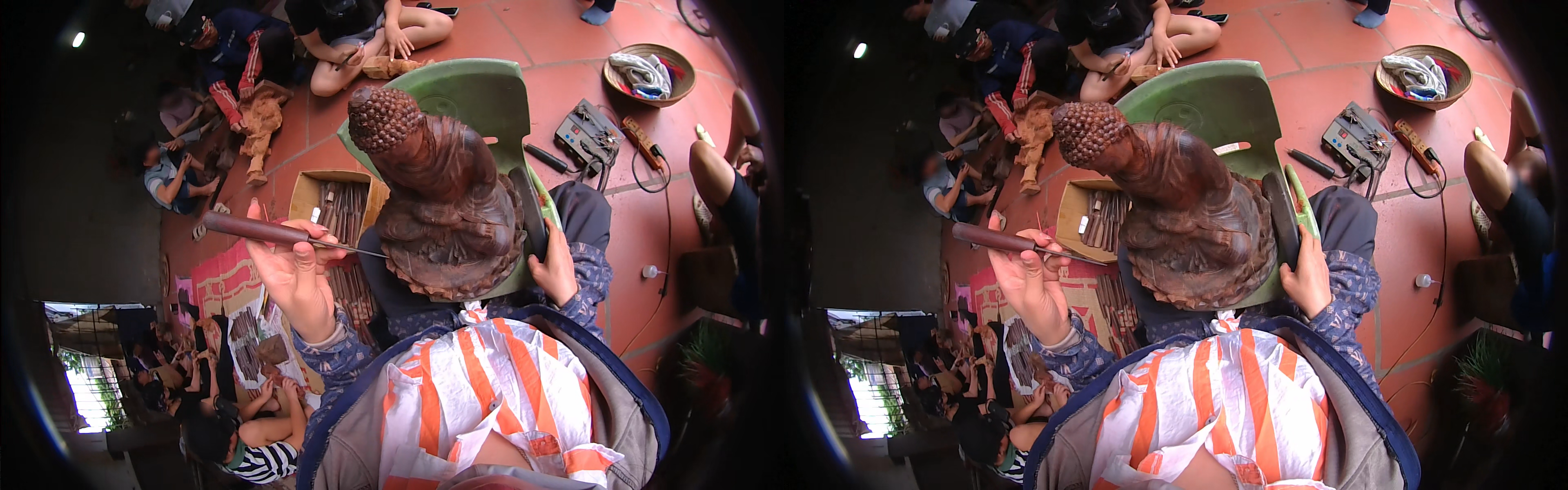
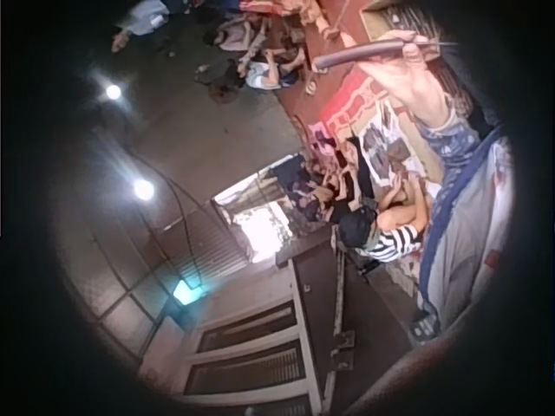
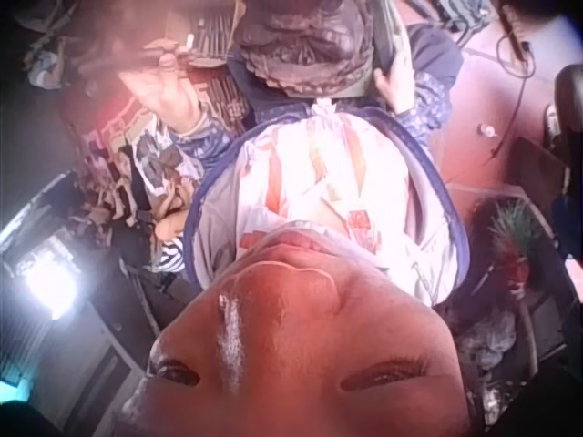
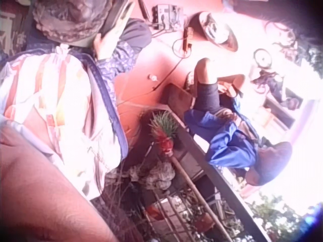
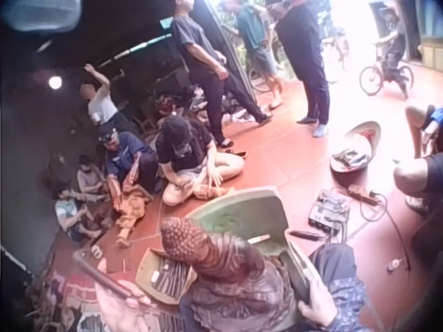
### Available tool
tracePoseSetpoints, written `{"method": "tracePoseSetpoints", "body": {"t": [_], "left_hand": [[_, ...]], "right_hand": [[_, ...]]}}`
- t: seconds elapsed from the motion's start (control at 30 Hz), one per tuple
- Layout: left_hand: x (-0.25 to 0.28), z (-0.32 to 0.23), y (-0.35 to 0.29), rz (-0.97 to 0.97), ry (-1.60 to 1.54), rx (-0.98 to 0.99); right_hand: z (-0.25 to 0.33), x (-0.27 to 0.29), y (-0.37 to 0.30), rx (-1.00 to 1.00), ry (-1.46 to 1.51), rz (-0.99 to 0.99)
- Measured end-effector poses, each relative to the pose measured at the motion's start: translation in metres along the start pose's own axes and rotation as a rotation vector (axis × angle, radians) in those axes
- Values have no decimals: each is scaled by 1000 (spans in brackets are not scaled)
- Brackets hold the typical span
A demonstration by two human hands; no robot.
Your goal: The person carves a wooden Buddha head using a chisel and mallet. They repeatedly tap the chisel to refine the details on the top of the head while seated on the floor.
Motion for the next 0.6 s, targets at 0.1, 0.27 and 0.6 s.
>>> {"method": "tracePoseSetpoints", "body": {"t": [0.1,0.27,0.6], "left_hand": [[1,1,2,10,38,-71],[-2,7,-2,76,-67,41],[-53,-7,-13,271,-1,-80]], "right_hand": [[1,-3,1,-19,-59,-8],[6,3,9,-1,-205,13],[156,66,39,596,365,24]]}}
Point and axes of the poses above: each hand's wrist, its own y-axis towards the middle knuckle, its own x-axis out of the back of the hand, z = x × y, the point moved 5 cm from there along y, towards the middle knuckle, and after that the axes turned 8 degrees about y, right-handed, at the moved point
